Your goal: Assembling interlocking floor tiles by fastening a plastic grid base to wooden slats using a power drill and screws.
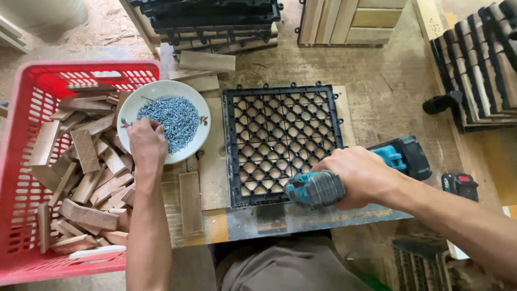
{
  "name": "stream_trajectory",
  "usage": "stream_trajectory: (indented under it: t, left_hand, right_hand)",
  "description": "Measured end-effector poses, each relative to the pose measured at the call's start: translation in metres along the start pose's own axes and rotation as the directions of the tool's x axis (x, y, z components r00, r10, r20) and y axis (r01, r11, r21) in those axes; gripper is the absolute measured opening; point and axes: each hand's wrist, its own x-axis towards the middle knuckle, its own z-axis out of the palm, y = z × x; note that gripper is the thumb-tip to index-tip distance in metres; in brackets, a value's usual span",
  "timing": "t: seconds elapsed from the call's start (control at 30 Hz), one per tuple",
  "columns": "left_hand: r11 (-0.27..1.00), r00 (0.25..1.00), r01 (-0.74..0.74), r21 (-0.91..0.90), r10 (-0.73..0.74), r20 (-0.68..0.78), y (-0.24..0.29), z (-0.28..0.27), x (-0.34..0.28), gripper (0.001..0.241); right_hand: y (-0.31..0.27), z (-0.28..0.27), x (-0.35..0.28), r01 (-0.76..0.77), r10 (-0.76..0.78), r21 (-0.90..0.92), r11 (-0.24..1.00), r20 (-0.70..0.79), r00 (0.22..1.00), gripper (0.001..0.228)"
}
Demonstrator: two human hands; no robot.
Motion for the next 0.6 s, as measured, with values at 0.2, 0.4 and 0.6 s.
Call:
stream_trajectory:
  t: [0.2,0.4,0.6]
  left_hand:
    - [0.925,0.976,-0.059,-0.376,-0.025,-0.216,0.001,-0.003,0.002,0.009]
    - [0.57,0.997,0.064,-0.819,-0.007,0.073,0.084,-0.025,-0.045,0.017]
    - [0.268,0.917,0.359,-0.894,0.08,0.392,0.131,-0.004,-0.116,0.01]
  right_hand:
    - [0.015,0.011,0.003,0.017,-0.017,0.053,0.998,-0.007,1.0,0.031]
    - [0.045,0.031,0.003,0.03,-0.02,0.176,0.984,-0.062,0.998,0.027]
    - [0.079,0.065,-0.002,-0.042,0.164,0.539,0.841,-0.181,0.97,0.038]
